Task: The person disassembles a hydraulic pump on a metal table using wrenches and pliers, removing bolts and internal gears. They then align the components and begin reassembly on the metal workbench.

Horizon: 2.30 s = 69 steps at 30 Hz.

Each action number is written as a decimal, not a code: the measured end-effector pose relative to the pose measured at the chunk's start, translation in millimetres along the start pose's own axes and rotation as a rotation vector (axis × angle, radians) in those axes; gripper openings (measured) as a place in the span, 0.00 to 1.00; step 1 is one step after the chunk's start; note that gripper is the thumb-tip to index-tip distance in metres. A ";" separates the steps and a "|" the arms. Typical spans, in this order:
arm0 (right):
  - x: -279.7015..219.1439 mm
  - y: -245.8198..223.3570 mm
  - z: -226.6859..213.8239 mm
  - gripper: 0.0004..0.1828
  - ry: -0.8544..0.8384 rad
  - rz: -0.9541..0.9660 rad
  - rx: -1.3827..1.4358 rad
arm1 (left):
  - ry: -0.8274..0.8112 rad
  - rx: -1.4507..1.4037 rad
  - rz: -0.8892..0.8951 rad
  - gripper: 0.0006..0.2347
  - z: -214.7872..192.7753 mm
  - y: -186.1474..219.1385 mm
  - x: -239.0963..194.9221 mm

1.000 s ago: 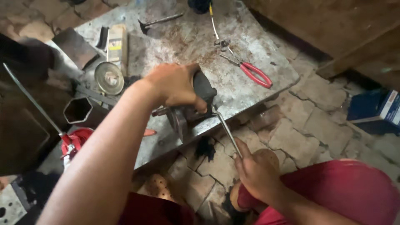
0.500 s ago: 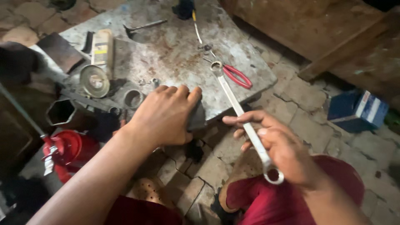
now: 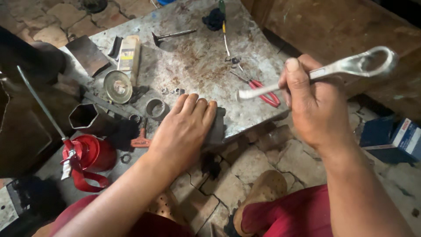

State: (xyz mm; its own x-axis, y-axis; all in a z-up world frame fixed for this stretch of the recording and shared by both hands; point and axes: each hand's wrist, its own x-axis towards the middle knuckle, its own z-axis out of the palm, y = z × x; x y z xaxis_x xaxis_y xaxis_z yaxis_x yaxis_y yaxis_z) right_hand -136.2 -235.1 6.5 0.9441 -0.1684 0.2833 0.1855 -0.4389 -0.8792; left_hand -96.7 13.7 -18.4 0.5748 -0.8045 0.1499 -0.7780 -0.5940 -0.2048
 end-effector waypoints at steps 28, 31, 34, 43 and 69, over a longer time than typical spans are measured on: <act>-52.6 -26.8 35.7 0.15 0.067 -0.100 -0.308 | -0.140 -0.053 0.022 0.34 2.2 -8.9 20.6; -50.2 -31.1 33.8 0.14 0.078 -0.204 -0.239 | -0.165 0.007 0.074 0.38 1.5 -14.1 28.3; -60.2 -23.2 39.2 0.14 0.077 -0.148 -0.028 | -0.232 0.005 0.117 0.42 1.1 -13.9 29.3; -127.9 48.5 88.5 0.09 -0.134 -0.619 -0.403 | -0.315 -0.115 0.078 0.37 5.6 -21.4 44.0; 38.1 -8.5 26.5 0.26 -0.125 0.250 0.271 | -0.233 -0.108 0.048 0.32 -8.2 -21.5 30.1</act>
State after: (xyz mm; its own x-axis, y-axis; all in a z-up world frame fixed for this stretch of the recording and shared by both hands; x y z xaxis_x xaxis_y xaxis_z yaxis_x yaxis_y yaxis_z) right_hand -94.7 -214.4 14.6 0.9921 -0.1248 0.0138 -0.0046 -0.1463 -0.9892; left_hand -64.8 2.3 -1.6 0.5699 -0.8171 -0.0865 -0.8210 -0.5620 -0.1003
